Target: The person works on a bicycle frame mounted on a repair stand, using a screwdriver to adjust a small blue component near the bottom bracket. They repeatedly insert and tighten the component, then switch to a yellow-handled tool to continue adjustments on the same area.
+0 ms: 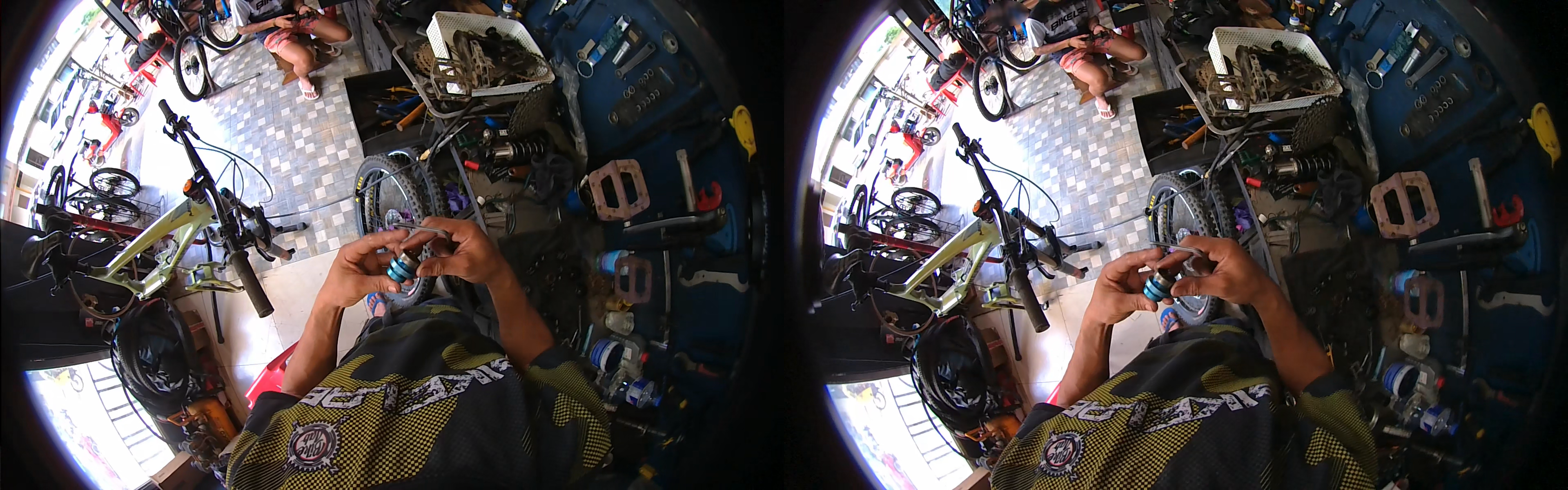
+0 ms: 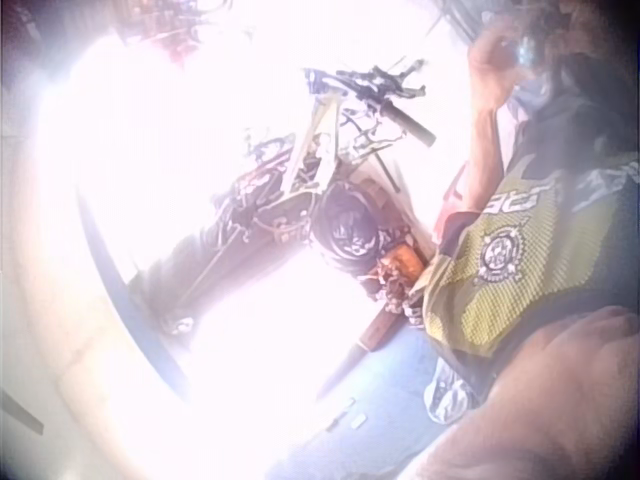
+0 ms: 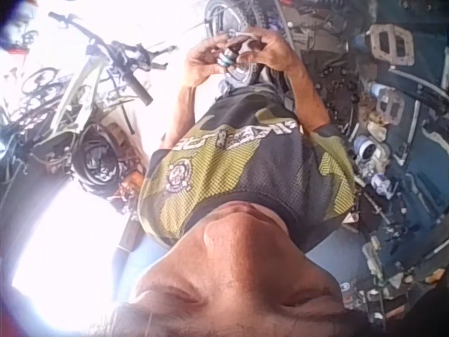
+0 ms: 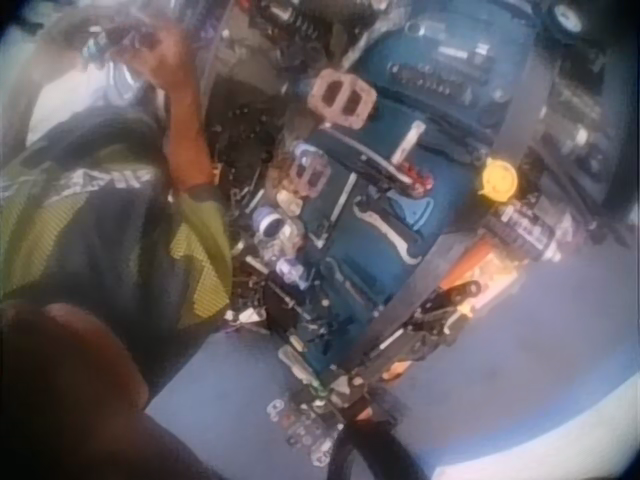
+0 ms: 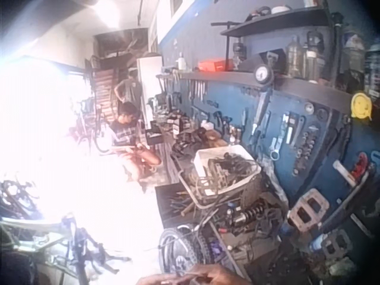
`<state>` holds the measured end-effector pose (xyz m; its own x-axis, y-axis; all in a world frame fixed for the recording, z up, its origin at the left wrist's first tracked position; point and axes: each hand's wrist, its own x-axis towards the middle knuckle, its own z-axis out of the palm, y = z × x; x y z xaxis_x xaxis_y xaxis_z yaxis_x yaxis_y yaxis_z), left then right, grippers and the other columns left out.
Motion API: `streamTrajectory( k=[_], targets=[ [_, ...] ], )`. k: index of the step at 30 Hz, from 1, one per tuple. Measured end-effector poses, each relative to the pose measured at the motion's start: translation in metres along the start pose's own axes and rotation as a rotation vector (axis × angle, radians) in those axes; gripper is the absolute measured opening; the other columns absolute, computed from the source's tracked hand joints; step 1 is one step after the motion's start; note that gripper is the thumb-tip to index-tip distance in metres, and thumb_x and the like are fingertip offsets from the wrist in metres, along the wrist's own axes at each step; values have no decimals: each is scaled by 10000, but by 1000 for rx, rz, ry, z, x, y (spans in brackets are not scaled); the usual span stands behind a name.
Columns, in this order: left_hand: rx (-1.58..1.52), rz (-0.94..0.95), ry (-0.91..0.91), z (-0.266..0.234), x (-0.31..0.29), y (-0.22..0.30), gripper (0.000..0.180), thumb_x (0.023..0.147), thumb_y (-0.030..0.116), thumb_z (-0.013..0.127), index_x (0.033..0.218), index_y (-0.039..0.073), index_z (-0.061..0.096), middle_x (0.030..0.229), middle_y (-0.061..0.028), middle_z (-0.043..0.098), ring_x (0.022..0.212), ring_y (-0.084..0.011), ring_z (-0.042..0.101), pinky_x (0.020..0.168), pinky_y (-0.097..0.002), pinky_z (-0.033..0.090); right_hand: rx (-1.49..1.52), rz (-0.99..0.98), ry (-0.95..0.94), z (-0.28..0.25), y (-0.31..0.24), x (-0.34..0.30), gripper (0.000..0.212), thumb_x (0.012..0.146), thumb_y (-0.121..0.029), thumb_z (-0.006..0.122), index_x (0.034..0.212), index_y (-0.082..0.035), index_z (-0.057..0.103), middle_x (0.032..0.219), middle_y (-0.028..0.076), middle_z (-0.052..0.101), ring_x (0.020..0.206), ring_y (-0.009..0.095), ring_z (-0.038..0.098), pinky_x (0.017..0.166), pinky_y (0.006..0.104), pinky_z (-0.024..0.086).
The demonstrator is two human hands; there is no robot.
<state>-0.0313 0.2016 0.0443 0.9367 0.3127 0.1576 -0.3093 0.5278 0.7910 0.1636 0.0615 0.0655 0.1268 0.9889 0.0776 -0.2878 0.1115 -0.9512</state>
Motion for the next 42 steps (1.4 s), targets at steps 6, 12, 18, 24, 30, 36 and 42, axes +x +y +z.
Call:
streamTrajectory(
  k=[6,12,18,24,30,36,42],
  targets=[
    [220,83,-108,2,-13,13,578,791,-153,779,1329,-6,627,1314,-118,529,1245,-267,608,950,-367,610,-27,74,-67,11,-4,4,473,804,-29,863,1242,-16,686,1060,58,734,932,86,633,798,246,509],
    [452,206,29,16,-35,18,491,780,-116,811,1233,1,663,1278,-149,545,1161,-267,645,892,-368,623,-96,71,-28,34,-5,3,415,817,-124,880,1187,-21,722,944,-11,719,790,10,568,680,202,447],
    [545,334,45,8,-60,12,565,744,-88,859,1208,25,556,1207,-190,618,1113,-274,667,877,-377,613,189,-71,258,72,23,-28,357,864,-121,845,1175,-15,705,973,12,695,798,19,567,696,196,459],
    [424,221,-47,10,-70,10,674,784,-126,818,1278,99,419,1264,-233,635,1110,-238,675,866,-344,581,18,-17,398,90,33,-88,353,890,-173,822,1163,4,686,906,15,658,773,36,569,685,205,455],
    [473,215,-79,39,-79,2,752,736,-122,855,1266,122,380,1240,-267,641,1152,-298,665,871,-353,574,-27,-100,646,101,25,-135,482,889,-372,825,1136,17,684,838,29,640,704,52,542,614,210,400],
    [500,186,-125,72,-102,-19,691,756,-128,838,1225,110,390,1254,-262,637,1190,-308,649,915,-394,574,3,-136,656,98,23,-190,314,900,-176,784,1130,7,675,896,26,660,727,31,535,650,199,408],
    [663,205,36,106,-150,-44,590,794,-56,844,1181,83,421,1294,-208,654,1012,-202,708,766,-303,576,-39,-59,521,137,46,-209,355,843,29,775,1169,-4,637,1061,100,688,793,38,610,714,194,472]
  ],
)
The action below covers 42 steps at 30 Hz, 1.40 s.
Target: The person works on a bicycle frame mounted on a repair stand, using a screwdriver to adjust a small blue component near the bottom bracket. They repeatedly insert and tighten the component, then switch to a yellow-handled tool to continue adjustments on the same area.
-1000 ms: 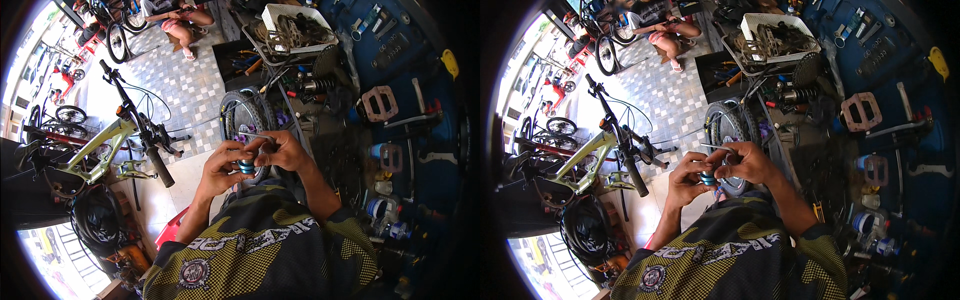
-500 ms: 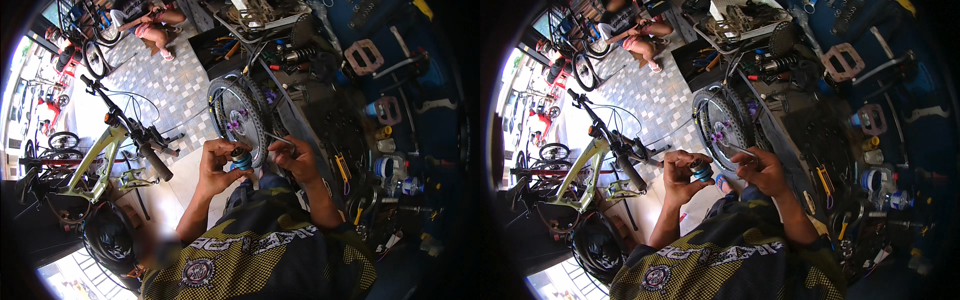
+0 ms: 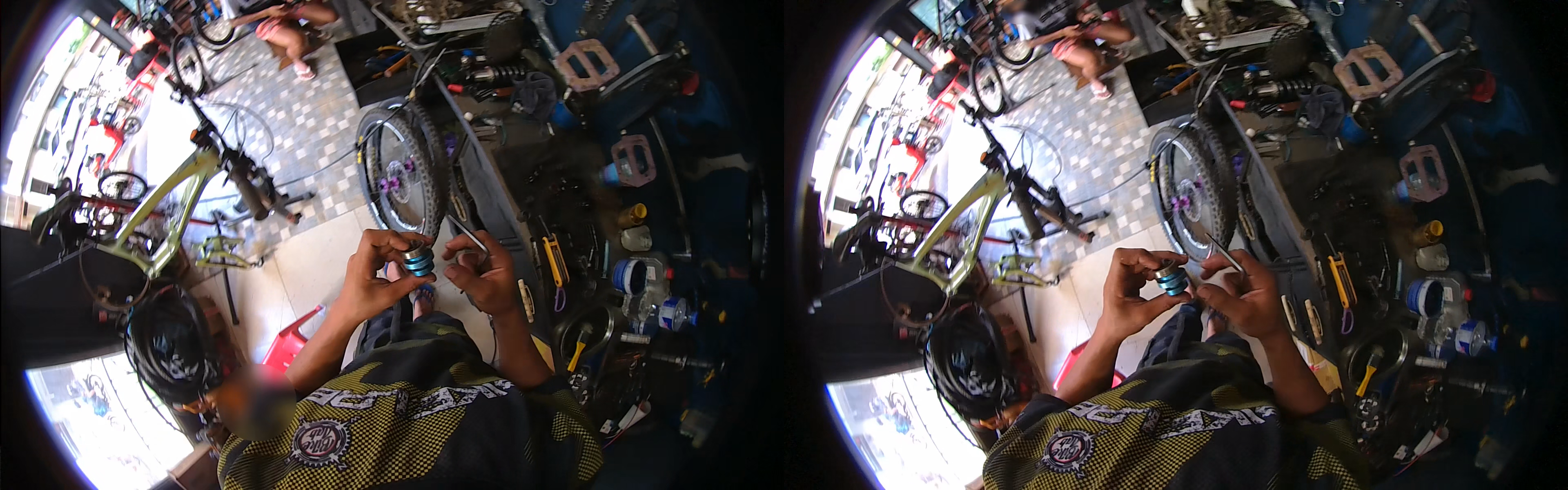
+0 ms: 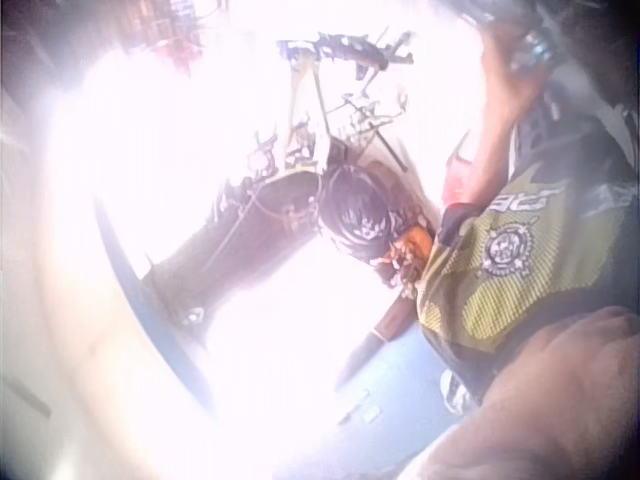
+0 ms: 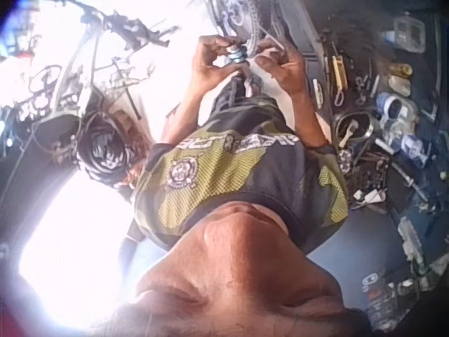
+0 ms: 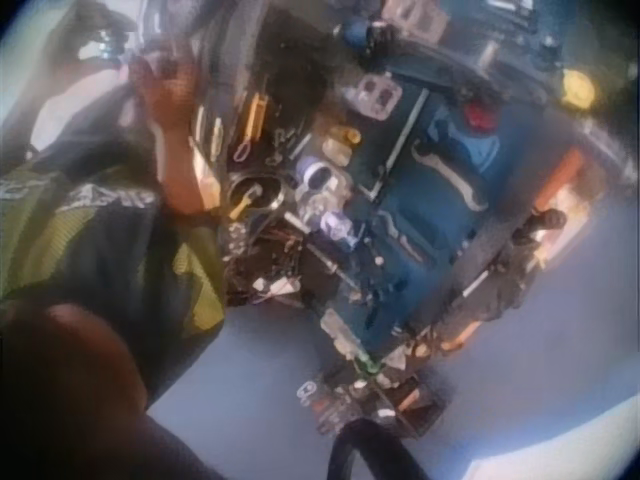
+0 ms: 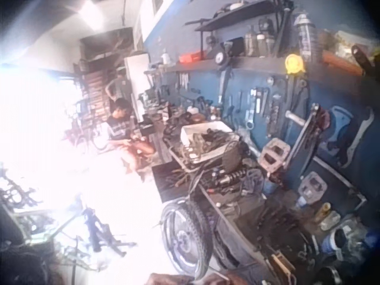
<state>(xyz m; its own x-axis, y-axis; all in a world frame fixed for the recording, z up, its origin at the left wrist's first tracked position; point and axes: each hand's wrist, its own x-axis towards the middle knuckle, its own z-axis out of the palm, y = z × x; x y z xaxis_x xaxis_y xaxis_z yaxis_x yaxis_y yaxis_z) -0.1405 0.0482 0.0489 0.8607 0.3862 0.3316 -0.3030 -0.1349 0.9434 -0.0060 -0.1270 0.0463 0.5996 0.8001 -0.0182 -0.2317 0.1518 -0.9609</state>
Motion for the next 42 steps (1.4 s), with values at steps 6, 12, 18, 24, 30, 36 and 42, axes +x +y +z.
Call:
streamTrajectory(
  k=[6,12,18,24,30,36,42],
  targets=[
    [214,-185,143,-11,-61,32,615,762,20,896,1169,70,437,1275,-253,668,1125,-241,689,880,-325,561,99,19,-163,44,25,-20,300,947,-27,724,1219,-11,599,1104,93,704,684,11,620,468,182,433],
    [309,-174,344,-41,-106,46,619,727,84,932,1137,39,470,1231,-232,705,1033,-210,719,821,-311,577,162,-28,-321,98,45,-13,285,959,-21,714,1214,-3,587,1145,110,703,798,21,641,651,169,486],
    [436,-199,562,-108,-159,71,598,725,114,937,1126,22,503,1226,-203,716,978,-187,723,815,-307,585,126,51,-501,192,64,7,284,971,-31,703,1225,6,582,1135,98,700,879,51,659,744,187,519],
    [507,-174,772,-205,-225,95,556,737,81,924,1119,25,524,1235,-198,709,938,-168,722,783,-291,586,213,210,-652,327,85,21,364,969,-59,718,1288,18,560,1132,97,699,959,79,670,803,198,535],
    [670,-196,957,-291,-276,120,471,782,10,863,1119,42,535,1274,-203,669,965,-191,722,757,-304,607,61,296,-767,448,104,25,419,968,-66,720,1340,23,550,1125,95,714,859,46,654,693,181,505],
    [534,-209,1022,-339,-290,131,438,819,51,847,1117,12,528,1299,-181,663,968,-239,742,756,-326,631,72,395,-730,511,123,41,351,996,-66,674,1323,24,583,1083,74,722,933,81,660,798,214,531],
    [278,-257,962,-375,-299,140,310,863,-71,761,1079,-25,543,1316,-220,658,1023,-208,730,795,-305,639,82,434,-817,528,133,70,349,1010,-74,654,1341,24,608,1075,35,715,936,53,627,794,191,508]
  ],
)
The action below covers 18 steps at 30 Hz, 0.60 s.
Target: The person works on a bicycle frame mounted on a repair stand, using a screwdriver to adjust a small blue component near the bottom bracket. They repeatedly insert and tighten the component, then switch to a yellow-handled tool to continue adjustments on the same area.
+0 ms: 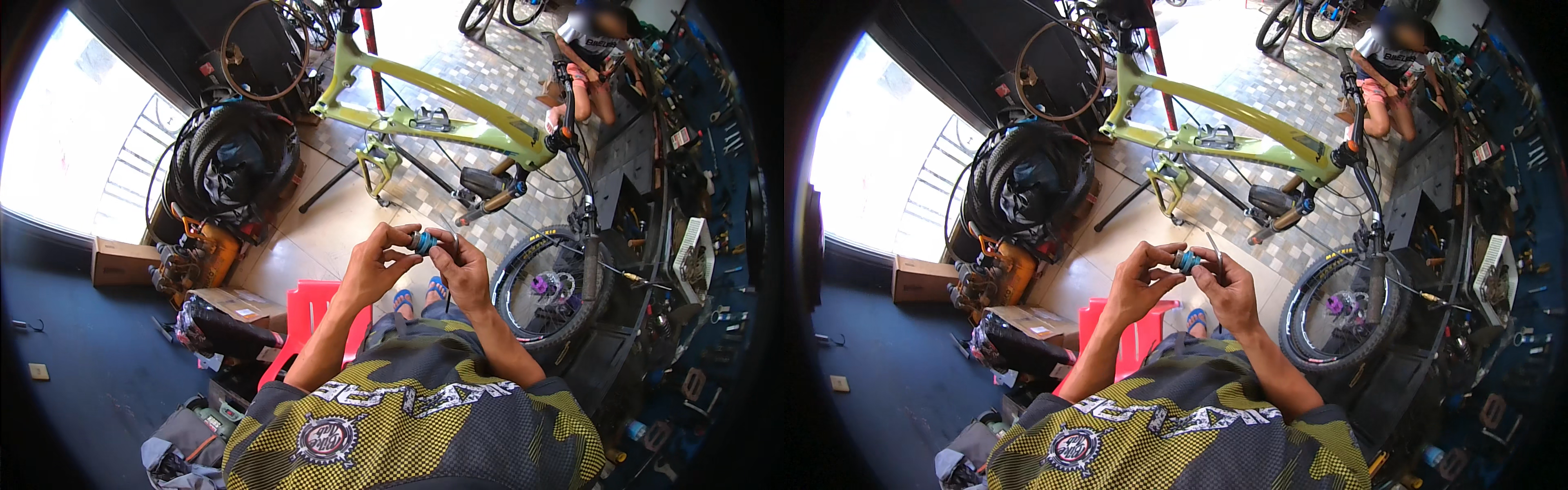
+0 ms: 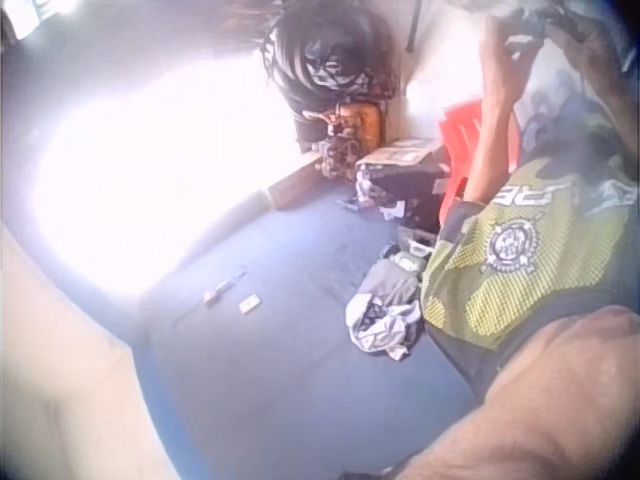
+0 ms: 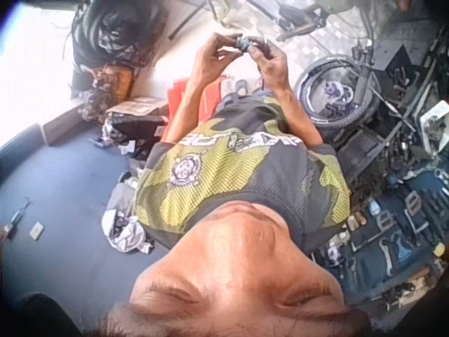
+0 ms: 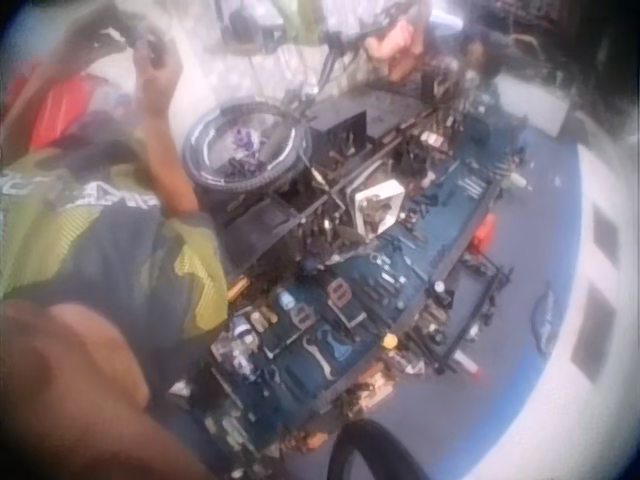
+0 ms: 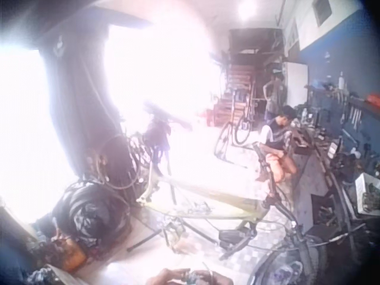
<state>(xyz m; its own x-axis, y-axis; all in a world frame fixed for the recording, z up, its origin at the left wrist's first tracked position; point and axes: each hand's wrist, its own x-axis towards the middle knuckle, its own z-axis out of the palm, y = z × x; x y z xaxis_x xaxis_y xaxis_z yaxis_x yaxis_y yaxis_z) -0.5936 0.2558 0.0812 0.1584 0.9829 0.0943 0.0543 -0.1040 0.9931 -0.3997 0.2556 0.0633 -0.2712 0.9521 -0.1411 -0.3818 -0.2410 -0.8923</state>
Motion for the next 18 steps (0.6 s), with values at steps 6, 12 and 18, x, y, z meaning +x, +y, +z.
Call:
streamTrajectory(
  k=[6,12,18],
  targets=[
    [-243,-41,50,8,21,9,333,879,-102,731,1162,-33,571,1247,-173,684,1062,-175,701,881,-275,617,62,18,-63,-8,-18,14,366,1013,-88,665,1361,13,615,1057,-2,711,762,-16,512,591,147,378],
    [-245,-77,16,23,31,-1,521,869,-81,757,1351,-33,569,1228,-145,676,1097,-159,685,867,-260,612,64,27,-47,-26,-23,14,387,1014,-100,665,1380,6,599,1090,14,723,713,-25,480,543,146,341],
    [-138,-77,60,34,37,1,388,846,-49,793,1218,-2,689,1195,-102,691,992,-131,679,772,-235,605,23,-47,-63,-34,-23,18,395,1025,-114,646,1397,2,586,1054,3,724,622,-35,457,481,154,315]
  ],
)
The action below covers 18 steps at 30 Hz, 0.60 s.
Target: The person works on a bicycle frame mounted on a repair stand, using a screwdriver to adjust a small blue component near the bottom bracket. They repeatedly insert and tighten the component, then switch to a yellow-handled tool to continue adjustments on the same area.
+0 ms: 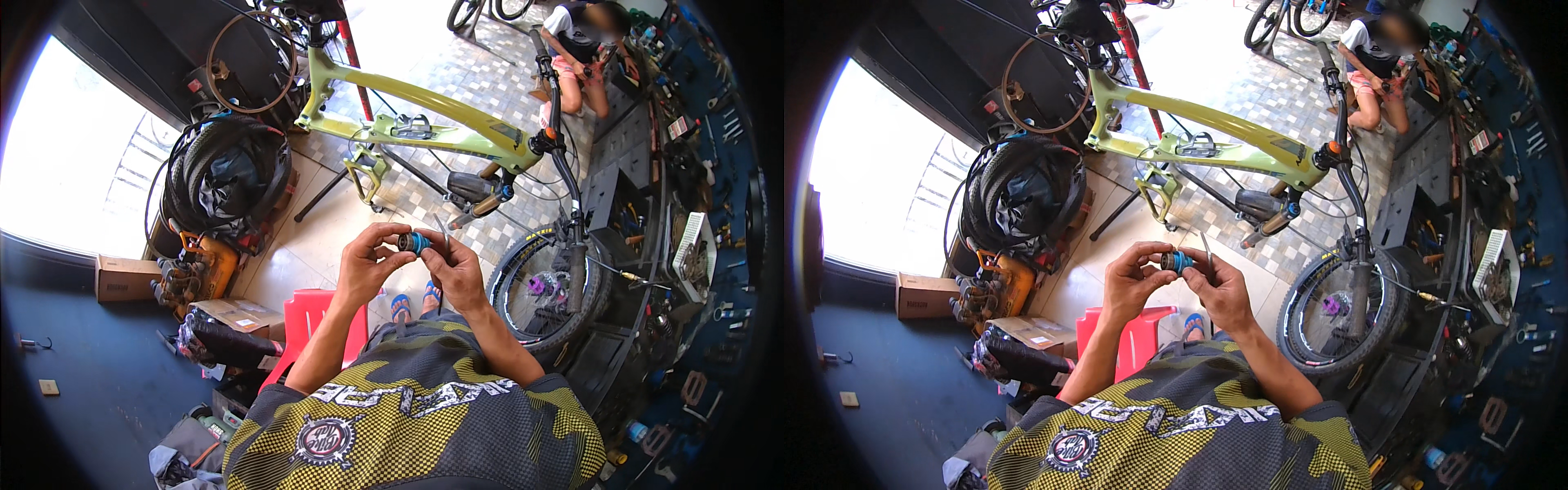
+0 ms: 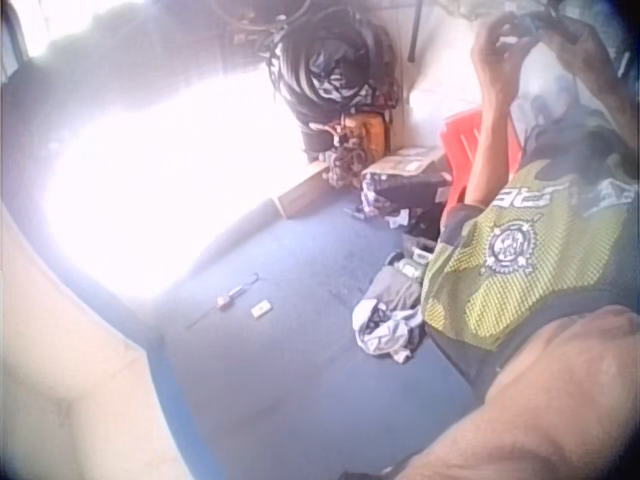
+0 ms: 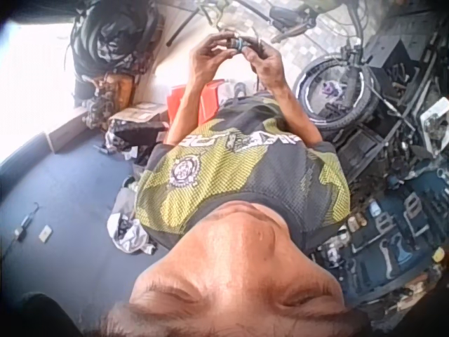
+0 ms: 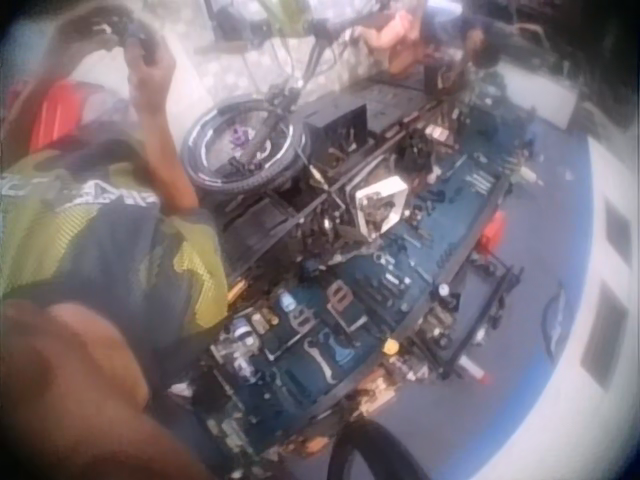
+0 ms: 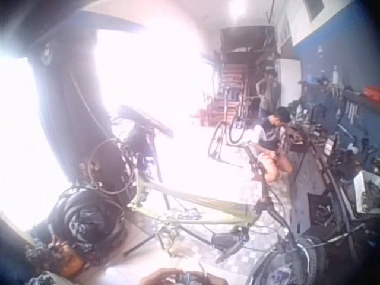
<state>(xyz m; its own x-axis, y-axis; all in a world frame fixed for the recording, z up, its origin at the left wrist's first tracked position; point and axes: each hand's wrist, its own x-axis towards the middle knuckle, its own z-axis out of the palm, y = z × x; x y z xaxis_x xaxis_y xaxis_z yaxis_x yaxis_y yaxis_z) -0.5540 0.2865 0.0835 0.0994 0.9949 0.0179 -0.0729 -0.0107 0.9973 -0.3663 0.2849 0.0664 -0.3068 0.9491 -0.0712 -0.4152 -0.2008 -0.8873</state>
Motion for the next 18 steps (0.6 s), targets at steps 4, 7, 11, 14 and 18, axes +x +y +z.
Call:
streamTrajectory(
  k=[4,7,11,14,18],
  targets=[
    [187,122,23,8,4,6,411,826,-62,802,1216,2,689,1161,-78,705,1002,-115,667,768,-228,579,19,93,-17,-10,-3,2,391,1039,-120,616,1404,15,574,967,-23,698,553,-28,427,450,171,304],
    [268,93,8,11,7,11,407,813,-35,824,1197,14,701,1164,-57,718,976,-103,666,751,-224,569,100,131,-22,-14,-4,2,384,1046,-113,598,1407,16,570,909,-37,676,513,-20,394,433,181,286],
    [357,109,-29,12,12,16,411,803,-16,840,1189,12,703,1180,-67,722,987,-104,670,738,-233,566,245,179,-87,-30,5,5,383,1057,-125,578,1414,13,554,885,-13,673,493,-8,357,426,189,276],
    [276,67,-39,16,14,16,382,851,-5,801,1211,-3,672,1186,-104,715,986,-121,674,755,-250,566,425,195,-157,-38,11,8,392,1065,-156,571,1415,16,536,921,41,690,487,2,336,423,191,276],
    [-72,67,30,17,19,3,342,957,35,698,1268,-23,570,1200,-168,694,990,-154,673,808,-273,564,515,226,-145,-32,-1,12,402,1066,-184,576,1411,17,528,1017,121,709,492,8,333,429,185,283]
  ],
)
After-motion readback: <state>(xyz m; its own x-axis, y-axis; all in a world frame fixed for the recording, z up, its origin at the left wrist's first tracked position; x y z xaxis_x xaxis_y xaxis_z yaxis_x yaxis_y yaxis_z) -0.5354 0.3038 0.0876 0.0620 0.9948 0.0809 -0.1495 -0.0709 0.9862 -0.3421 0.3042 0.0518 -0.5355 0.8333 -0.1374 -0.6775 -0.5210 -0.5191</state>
